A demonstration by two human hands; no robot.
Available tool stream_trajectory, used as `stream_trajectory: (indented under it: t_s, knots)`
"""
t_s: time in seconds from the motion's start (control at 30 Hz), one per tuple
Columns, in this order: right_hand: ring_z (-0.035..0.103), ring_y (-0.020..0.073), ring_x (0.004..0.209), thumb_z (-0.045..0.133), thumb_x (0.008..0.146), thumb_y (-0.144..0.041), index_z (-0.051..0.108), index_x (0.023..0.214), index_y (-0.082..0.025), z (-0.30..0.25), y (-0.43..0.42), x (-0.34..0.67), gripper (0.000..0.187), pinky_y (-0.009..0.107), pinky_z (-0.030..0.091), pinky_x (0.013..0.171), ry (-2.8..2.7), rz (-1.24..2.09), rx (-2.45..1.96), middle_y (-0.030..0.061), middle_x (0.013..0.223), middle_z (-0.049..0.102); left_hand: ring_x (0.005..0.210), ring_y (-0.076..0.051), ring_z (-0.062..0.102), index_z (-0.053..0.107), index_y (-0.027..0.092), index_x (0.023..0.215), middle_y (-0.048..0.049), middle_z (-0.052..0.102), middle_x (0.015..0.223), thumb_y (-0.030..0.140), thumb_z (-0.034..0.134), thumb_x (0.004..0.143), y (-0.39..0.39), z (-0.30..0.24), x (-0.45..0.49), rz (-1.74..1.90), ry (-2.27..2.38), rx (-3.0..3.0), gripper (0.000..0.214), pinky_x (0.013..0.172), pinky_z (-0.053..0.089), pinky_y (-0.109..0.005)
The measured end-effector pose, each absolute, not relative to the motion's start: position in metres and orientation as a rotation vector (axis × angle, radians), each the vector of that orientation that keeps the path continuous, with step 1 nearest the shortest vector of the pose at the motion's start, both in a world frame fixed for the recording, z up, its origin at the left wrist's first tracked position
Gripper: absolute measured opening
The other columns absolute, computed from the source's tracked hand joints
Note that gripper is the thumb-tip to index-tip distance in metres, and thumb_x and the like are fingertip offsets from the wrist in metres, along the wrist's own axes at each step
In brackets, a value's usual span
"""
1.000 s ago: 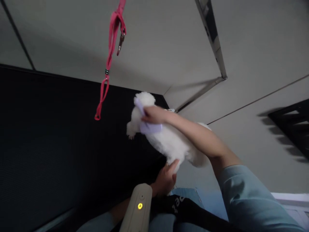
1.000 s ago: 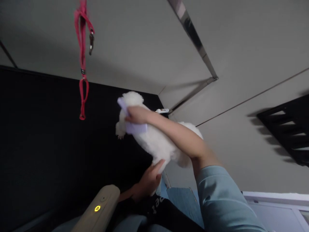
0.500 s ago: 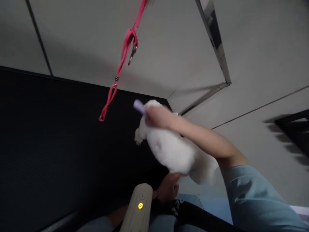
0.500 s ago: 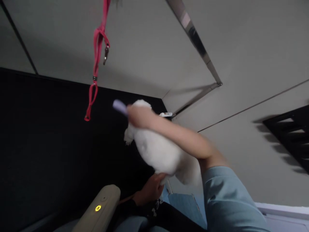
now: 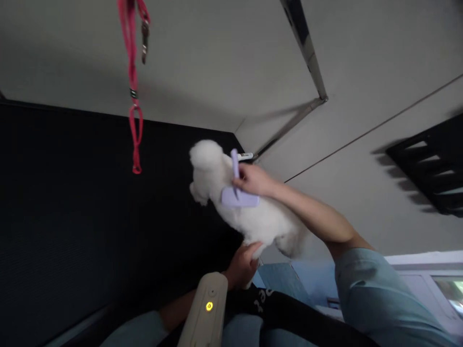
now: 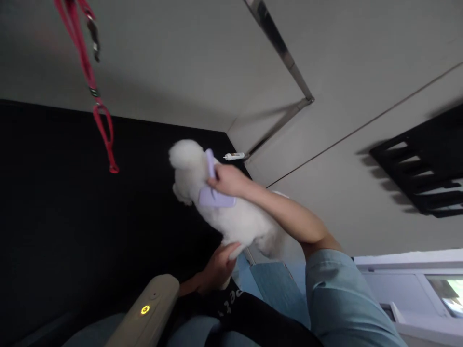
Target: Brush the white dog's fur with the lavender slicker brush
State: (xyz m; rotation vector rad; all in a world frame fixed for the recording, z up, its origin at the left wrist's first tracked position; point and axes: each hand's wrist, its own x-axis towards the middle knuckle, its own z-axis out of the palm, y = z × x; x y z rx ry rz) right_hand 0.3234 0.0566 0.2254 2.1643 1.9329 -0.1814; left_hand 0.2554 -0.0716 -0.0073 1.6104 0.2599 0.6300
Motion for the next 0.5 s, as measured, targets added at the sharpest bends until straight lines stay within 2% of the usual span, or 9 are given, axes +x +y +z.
stream_trajectory:
  t_s: [0.07, 0.2, 0.23, 0.33, 0.37, 0.43, 0.5]
  knots:
    - [0.061, 0.019, 0.08, 0.054, 0.096, -0.031, 0.06, 0.099, -0.017, 0.224, 0.033, 0.334, 0.016, 0.03, 0.045, 0.072, 2.001, -0.019, 2.381, 0.008, 0.093, 0.069, 0.121, -0.029, 0.068, 0.077, 0.015, 0.123, -0.011, 0.074, 0.125, 0.011, 0.051, 0.075, -0.075, -0.012, 0.256, 0.647, 0.278, 1.615, 0.055, 0.113, 0.052, -0.041]
    - [0.055, 0.0159, 0.067, 0.061, 0.089, -0.033, 0.054, 0.086, -0.02, 0.221, -0.018, 0.349, 0.015, 0.028, 0.043, 0.064, 2.145, -0.29, 2.415, 0.0025, 0.077, 0.062, 0.108, -0.029, 0.073, 0.081, 0.013, 0.112, -0.0119, 0.079, 0.111, 0.011, 0.051, 0.074, -0.078, -0.016, 0.253, 0.72, 0.316, 1.622, 0.048, 0.105, 0.056, -0.042]
    - [0.055, 0.0157, 0.066, 0.06, 0.089, -0.034, 0.054, 0.086, -0.02, 0.22, -0.029, 0.351, 0.015, 0.028, 0.044, 0.064, 2.148, -0.268, 2.512, 0.0023, 0.077, 0.061, 0.107, -0.028, 0.074, 0.081, 0.013, 0.111, -0.0116, 0.079, 0.11, 0.01, 0.051, 0.073, -0.077, -0.015, 0.251, 0.745, 0.324, 1.618, 0.048, 0.104, 0.057, -0.042]
    - [0.057, 0.0168, 0.071, 0.053, 0.095, -0.038, 0.056, 0.097, -0.02, 0.218, -0.058, 0.355, 0.018, 0.03, 0.047, 0.067, 2.098, 0.124, 2.915, 0.0048, 0.085, 0.063, 0.107, -0.026, 0.073, 0.08, 0.014, 0.108, -0.01, 0.079, 0.111, 0.008, 0.05, 0.071, -0.076, -0.013, 0.249, 0.796, 0.353, 1.621, 0.048, 0.106, 0.055, -0.041]
    - [0.057, 0.0171, 0.073, 0.053, 0.095, -0.039, 0.056, 0.099, -0.021, 0.217, -0.066, 0.354, 0.019, 0.031, 0.047, 0.068, 2.108, 0.156, 2.953, 0.005, 0.087, 0.064, 0.104, -0.026, 0.074, 0.08, 0.014, 0.102, -0.0097, 0.08, 0.107, 0.008, 0.05, 0.07, -0.075, -0.013, 0.248, 0.788, 0.371, 1.635, 0.045, 0.105, 0.055, -0.041]
    - [0.057, 0.0166, 0.071, 0.056, 0.093, -0.04, 0.057, 0.095, -0.022, 0.212, -0.079, 0.352, 0.018, 0.031, 0.047, 0.067, 2.172, -0.051, 2.876, 0.0036, 0.083, 0.064, 0.094, -0.027, 0.074, 0.078, 0.015, 0.083, -0.0101, 0.08, 0.092, 0.01, 0.052, 0.07, -0.076, -0.012, 0.247, 0.762, 0.436, 1.659, 0.03, 0.099, 0.057, -0.042]
    - [0.055, 0.0159, 0.067, 0.059, 0.09, -0.04, 0.056, 0.089, -0.022, 0.207, -0.089, 0.353, 0.018, 0.03, 0.047, 0.065, 2.174, -0.214, 2.834, 0.002, 0.077, 0.062, 0.09, -0.026, 0.074, 0.075, 0.015, 0.076, -0.0106, 0.079, 0.087, 0.014, 0.052, 0.072, -0.077, -0.012, 0.246, 0.78, 0.477, 1.638, 0.023, 0.094, 0.059, -0.041]
